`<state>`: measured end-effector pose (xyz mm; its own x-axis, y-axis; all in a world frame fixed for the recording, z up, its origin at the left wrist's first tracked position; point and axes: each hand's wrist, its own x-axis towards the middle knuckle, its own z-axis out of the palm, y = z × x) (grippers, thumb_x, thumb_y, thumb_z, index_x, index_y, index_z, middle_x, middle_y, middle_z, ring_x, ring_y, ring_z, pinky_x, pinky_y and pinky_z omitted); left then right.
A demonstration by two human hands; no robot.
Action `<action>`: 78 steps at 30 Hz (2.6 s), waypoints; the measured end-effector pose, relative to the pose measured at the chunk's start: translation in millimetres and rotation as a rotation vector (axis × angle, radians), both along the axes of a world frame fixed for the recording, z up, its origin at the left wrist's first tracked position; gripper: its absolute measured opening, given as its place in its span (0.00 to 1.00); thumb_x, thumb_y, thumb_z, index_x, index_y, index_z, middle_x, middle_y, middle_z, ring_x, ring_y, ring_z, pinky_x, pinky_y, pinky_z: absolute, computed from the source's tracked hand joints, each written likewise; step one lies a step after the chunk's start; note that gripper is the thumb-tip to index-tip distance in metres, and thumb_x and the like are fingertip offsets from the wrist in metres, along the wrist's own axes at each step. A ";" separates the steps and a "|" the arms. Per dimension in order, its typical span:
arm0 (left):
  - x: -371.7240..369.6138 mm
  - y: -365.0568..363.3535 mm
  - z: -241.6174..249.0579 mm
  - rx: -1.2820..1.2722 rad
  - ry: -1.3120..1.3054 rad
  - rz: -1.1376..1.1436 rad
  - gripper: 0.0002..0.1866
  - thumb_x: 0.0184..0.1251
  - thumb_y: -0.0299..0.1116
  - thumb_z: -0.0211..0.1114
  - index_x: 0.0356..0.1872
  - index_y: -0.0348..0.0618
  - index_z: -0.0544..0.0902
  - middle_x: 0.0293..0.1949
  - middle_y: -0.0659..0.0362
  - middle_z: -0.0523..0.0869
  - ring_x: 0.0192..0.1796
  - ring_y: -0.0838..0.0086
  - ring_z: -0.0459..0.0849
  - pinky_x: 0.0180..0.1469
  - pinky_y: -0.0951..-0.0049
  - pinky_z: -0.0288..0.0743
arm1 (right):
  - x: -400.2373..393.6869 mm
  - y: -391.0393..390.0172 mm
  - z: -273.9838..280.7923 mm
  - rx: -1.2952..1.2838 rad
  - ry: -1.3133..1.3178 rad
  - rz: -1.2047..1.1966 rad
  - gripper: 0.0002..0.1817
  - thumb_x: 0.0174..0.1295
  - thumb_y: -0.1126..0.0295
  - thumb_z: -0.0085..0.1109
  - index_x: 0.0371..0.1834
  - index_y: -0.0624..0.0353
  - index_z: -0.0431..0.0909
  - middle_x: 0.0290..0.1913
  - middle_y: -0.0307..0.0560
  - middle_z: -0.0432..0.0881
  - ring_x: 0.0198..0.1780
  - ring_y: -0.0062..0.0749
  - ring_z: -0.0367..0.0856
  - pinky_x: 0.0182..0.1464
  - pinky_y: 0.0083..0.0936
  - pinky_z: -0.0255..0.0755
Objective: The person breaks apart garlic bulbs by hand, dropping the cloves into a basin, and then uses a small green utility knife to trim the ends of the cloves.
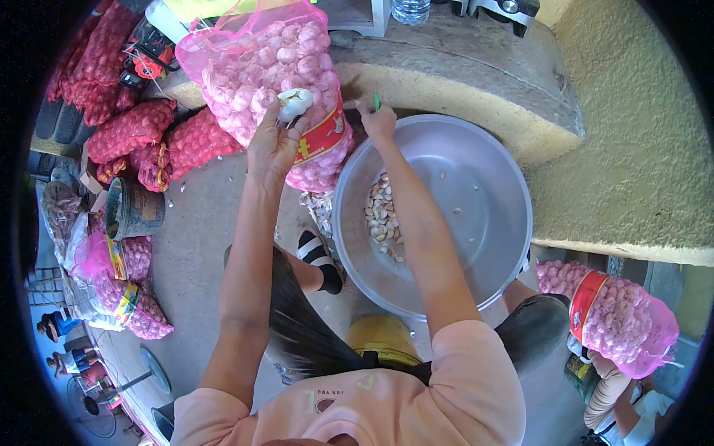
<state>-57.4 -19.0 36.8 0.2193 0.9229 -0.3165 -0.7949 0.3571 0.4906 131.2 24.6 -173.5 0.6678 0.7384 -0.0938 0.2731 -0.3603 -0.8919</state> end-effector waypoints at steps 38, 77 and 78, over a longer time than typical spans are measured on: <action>3.4 2.1 -12.5 0.270 0.451 -0.110 0.20 0.71 0.49 0.55 0.50 0.42 0.75 0.41 0.59 0.80 0.43 0.73 0.79 0.46 0.63 0.76 | -52.9 -60.3 181.1 0.567 -0.097 0.567 0.12 0.59 0.63 0.63 0.40 0.59 0.83 0.25 0.49 0.81 0.25 0.26 0.78 0.29 0.28 0.70; -10.2 5.1 9.1 0.375 0.217 -0.355 0.21 0.65 0.20 0.50 0.60 0.36 0.63 0.53 0.47 0.75 0.52 0.59 0.80 0.54 0.58 0.79 | -18.7 19.3 40.4 -0.022 0.519 -0.018 0.09 0.63 0.68 0.56 0.31 0.63 0.78 0.21 0.43 0.77 0.19 0.31 0.76 0.16 0.27 0.69; -8.0 2.5 14.0 0.371 0.216 -0.348 0.22 0.63 0.19 0.50 0.59 0.36 0.65 0.52 0.48 0.76 0.52 0.60 0.80 0.54 0.57 0.79 | -20.1 20.1 32.7 0.024 0.599 0.002 0.09 0.62 0.68 0.57 0.31 0.64 0.78 0.24 0.45 0.78 0.22 0.32 0.78 0.17 0.29 0.72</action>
